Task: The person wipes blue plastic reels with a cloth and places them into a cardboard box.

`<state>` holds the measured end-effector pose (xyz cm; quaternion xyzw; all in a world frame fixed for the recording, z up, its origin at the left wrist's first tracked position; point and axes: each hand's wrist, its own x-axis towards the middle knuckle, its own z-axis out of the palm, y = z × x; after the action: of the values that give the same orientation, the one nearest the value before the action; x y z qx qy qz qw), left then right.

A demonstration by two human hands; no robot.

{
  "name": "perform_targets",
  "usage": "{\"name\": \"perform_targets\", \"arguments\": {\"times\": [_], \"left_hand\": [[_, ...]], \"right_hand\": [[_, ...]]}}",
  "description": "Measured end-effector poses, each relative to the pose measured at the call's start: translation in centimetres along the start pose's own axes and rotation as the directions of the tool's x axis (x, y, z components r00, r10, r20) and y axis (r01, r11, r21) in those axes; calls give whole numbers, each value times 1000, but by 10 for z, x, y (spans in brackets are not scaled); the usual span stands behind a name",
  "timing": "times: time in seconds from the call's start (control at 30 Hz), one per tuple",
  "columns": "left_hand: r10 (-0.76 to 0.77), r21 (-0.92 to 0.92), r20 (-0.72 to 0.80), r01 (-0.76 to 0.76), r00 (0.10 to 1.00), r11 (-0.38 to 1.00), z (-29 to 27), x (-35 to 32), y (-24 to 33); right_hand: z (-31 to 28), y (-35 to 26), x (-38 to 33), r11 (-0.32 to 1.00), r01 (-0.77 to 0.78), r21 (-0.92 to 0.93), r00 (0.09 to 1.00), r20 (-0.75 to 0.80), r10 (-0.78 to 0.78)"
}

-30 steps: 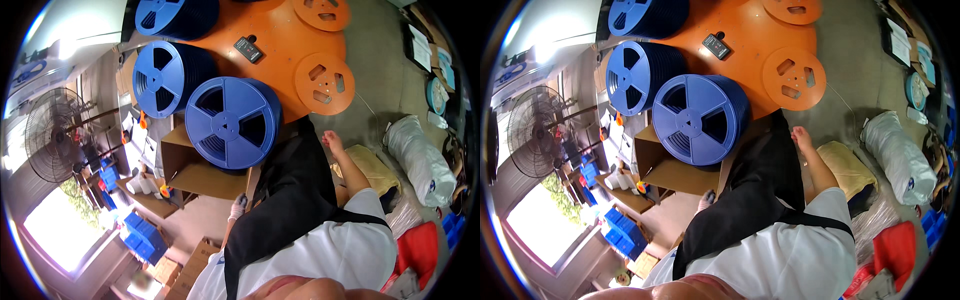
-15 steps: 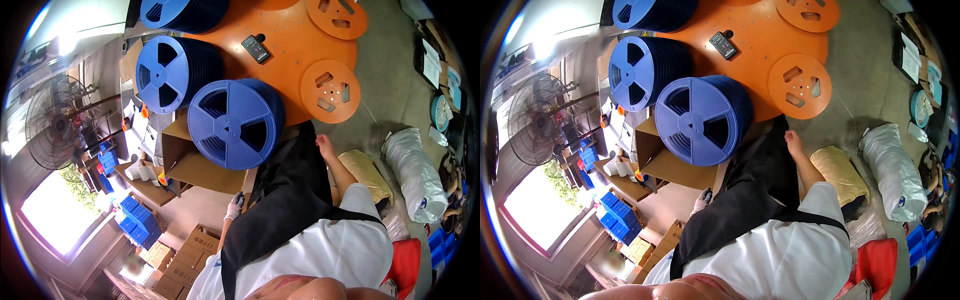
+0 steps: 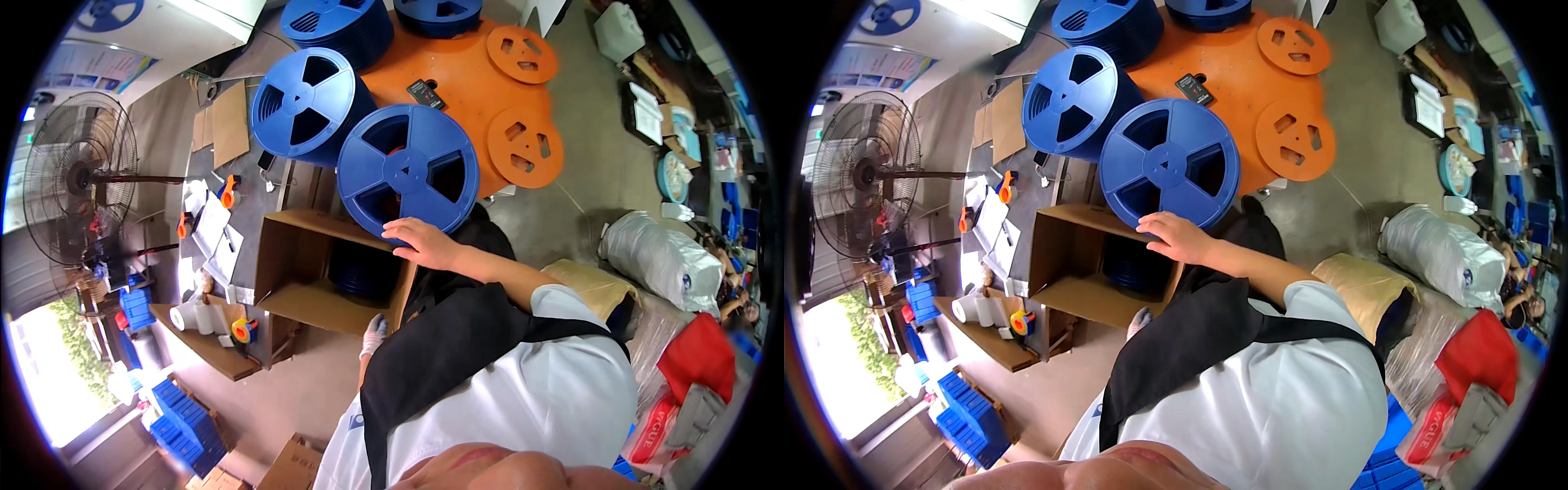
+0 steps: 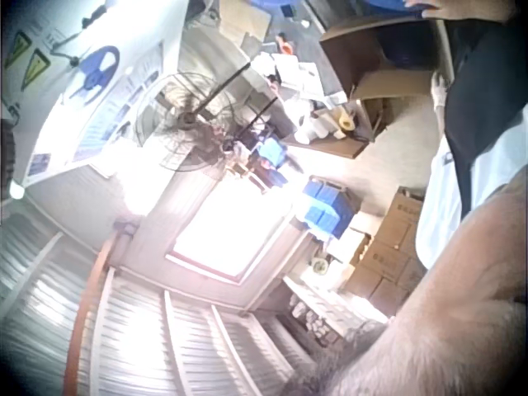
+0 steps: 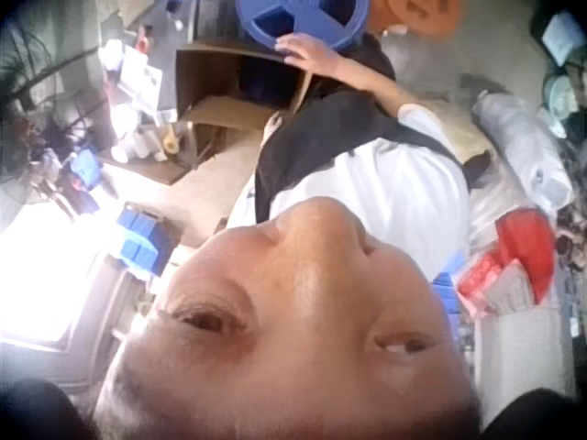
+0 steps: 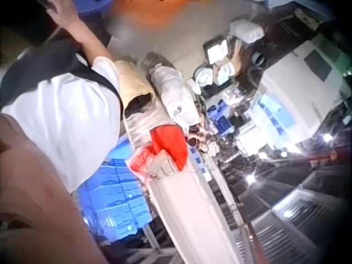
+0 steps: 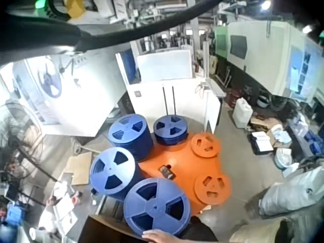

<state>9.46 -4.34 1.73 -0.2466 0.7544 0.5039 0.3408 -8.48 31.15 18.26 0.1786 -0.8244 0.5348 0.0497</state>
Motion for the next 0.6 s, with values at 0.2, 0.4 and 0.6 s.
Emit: {"name": "perform_targets", "arguments": {"times": [0.2,0.4,0.6], "left_hand": [[-295,51,-107,302,949,952,-42,-12,-50],[-244,315,-16,237,970,919,-8,-46,-9],[-192,238,-73,205,979,949,58,-33,112]], "right_hand": [[-42,-9,-4,979,-8,-203,988,-154,-24],[-152,110,-11,894,-333,299,603,-662,446],[-195,291,14,708,-668,230,540,-506,673]]}}
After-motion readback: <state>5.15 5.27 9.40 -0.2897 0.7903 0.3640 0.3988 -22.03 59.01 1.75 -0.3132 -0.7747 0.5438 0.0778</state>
